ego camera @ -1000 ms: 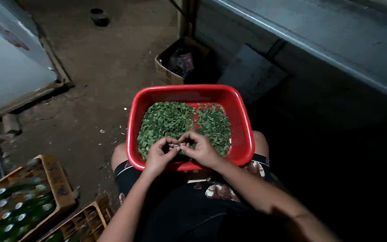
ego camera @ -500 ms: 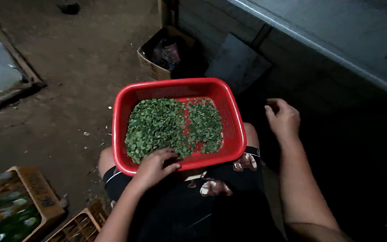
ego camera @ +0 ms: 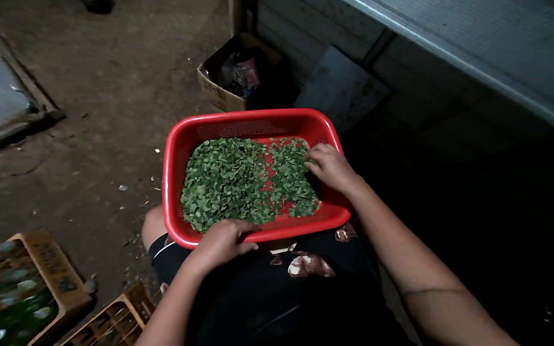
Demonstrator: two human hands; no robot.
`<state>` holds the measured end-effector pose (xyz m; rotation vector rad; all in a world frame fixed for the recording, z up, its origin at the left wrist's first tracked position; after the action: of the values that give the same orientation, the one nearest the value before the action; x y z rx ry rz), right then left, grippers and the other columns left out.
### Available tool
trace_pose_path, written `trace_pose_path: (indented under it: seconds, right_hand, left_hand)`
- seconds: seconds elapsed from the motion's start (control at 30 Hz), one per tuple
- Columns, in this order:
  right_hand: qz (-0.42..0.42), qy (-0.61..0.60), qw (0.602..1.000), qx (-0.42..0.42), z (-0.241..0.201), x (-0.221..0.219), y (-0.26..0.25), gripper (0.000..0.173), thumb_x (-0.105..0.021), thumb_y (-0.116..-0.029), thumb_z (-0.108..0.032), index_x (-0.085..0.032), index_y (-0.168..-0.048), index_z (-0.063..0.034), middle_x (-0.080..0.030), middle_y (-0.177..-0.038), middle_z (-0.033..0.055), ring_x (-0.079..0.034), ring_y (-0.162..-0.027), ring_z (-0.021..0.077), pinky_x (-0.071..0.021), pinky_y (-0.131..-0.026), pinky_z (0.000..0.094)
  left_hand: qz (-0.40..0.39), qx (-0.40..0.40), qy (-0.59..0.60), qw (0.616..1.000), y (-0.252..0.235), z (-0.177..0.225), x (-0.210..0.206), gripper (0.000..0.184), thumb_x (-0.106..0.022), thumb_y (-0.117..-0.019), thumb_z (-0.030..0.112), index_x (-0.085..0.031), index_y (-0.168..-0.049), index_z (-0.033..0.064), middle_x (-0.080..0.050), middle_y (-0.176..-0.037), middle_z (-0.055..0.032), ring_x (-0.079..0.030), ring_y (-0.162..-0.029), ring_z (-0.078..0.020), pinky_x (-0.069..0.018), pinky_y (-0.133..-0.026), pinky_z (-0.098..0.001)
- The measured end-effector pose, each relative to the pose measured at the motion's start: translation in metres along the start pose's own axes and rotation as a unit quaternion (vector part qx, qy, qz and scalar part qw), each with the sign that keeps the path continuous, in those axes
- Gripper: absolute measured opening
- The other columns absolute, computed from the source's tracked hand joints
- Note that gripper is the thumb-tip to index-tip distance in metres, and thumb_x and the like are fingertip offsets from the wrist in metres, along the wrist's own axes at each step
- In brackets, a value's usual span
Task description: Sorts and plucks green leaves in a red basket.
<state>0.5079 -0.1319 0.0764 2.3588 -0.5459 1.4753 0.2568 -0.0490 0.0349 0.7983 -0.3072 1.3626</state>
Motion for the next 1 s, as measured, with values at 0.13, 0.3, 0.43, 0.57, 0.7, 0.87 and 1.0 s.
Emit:
trace_pose_path:
  seconds: [0.13, 0.3, 0.43, 0.57, 0.7, 0.87, 1.0]
  right_hand:
    - [-0.124, 0.024, 0.992, 0.009, -0.003, -0.056, -0.038, 0.017, -0.068, -0.0966, -0.012, -0.075, -0.109, -0.0028, -0.066, -0.118, 0.0222, -0.059, -0.118, 0.0424, -0.047, -0.102, 0.0615]
    - [-0.19, 0.078, 0.976, -0.07, 0.008, -0.092, -0.058, 0.03, -0.064, -0.1005, -0.027, -0.074, -0.113, -0.0015, -0.064, -0.123, 0.0238, -0.058, -0.122, 0.0418, -0.0477, -0.1, 0.0613]
    - [-0.194, 0.049, 0.974, -0.102, 0.014, -0.108, -0.06, 0.029, -0.066, -0.0982, -0.026, -0.073, -0.11, 0.0, -0.063, -0.124, 0.0242, -0.059, -0.12, 0.0432, -0.0486, -0.097, 0.0636]
    - [-0.196, -0.017, 0.977, -0.079, 0.019, -0.106, -0.061, 0.021, -0.064, -0.0989, -0.019, -0.073, -0.103, -0.0011, -0.065, -0.115, 0.0218, -0.063, -0.111, 0.0394, -0.0499, -0.094, 0.0617]
    - [-0.149, -0.175, 0.971, -0.062, 0.015, -0.075, -0.051, 0.015, -0.071, -0.096, -0.014, -0.073, -0.099, 0.0002, -0.069, -0.102, 0.0182, -0.067, -0.096, 0.0315, -0.053, -0.09, 0.0565]
    - [-0.108, -0.388, 0.908, -0.118, -0.021, -0.036, -0.009, 0.005, -0.066, -0.0967, -0.002, -0.066, -0.099, 0.0028, -0.063, -0.093, 0.0087, -0.058, -0.084, 0.0128, -0.0511, -0.08, 0.0321]
    - [-0.061, -0.574, 0.81, -0.103, -0.054, -0.039, 0.017, 0.01, -0.061, -0.0963, 0.0, -0.064, -0.09, -0.0078, -0.063, -0.084, -0.0044, -0.06, -0.079, 0.0037, -0.0523, -0.077, 0.0232]
  left_hand:
    - [-0.003, 0.007, -0.001, 1.0, -0.001, 0.0, 0.001, 0.036, -0.072, -0.0958, 0.033, -0.073, -0.125, 0.0121, -0.075, -0.115, -0.011, -0.07, -0.108, -0.0281, -0.0519, -0.099, -0.0534]
    - [0.003, 0.01, -0.001, 1.0, -0.001, -0.002, 0.001, 0.036, -0.072, -0.0957, 0.034, -0.074, -0.124, 0.0134, -0.075, -0.116, -0.0099, -0.07, -0.11, -0.0272, -0.0518, -0.1, -0.0529]
    - [0.01, 0.002, -0.002, 1.0, 0.0, -0.002, -0.001, 0.035, -0.073, -0.0951, 0.034, -0.074, -0.124, 0.014, -0.075, -0.116, -0.0099, -0.07, -0.11, -0.0274, -0.052, -0.1, -0.0537]
    - [0.013, 0.002, -0.006, 1.0, -0.001, -0.002, 0.0, 0.035, -0.073, -0.095, 0.034, -0.074, -0.124, 0.0144, -0.075, -0.115, -0.0094, -0.07, -0.109, -0.0273, -0.0524, -0.099, -0.0536]
    - [0.019, -0.002, 0.006, 1.0, -0.001, -0.004, 0.001, 0.037, -0.075, -0.0935, 0.035, -0.074, -0.124, 0.0143, -0.074, -0.117, -0.0086, -0.07, -0.111, -0.026, -0.0522, -0.1, -0.0528]
    - [0.145, -0.031, 0.095, 0.984, 0.001, 0.002, 0.025, 0.032, -0.071, -0.0958, 0.026, -0.074, -0.118, 0.0035, -0.074, -0.117, -0.0131, -0.07, -0.111, -0.0243, -0.0528, -0.102, -0.0455]
    - [0.291, -0.032, 0.273, 0.916, -0.005, 0.01, 0.047, 0.026, -0.068, -0.0952, 0.012, -0.07, -0.117, -0.0037, -0.072, -0.117, -0.0106, -0.069, -0.106, -0.0098, -0.0555, -0.097, -0.0268]
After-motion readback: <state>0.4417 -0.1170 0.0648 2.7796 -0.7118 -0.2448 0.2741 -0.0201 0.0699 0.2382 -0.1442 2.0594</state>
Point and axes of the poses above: each hand's wrist, its own y-axis away from the middle knuckle, its own x-axis out of the back of the hand, z = x × y, the point moved 9 cm from there along -y, towards the middle knuckle
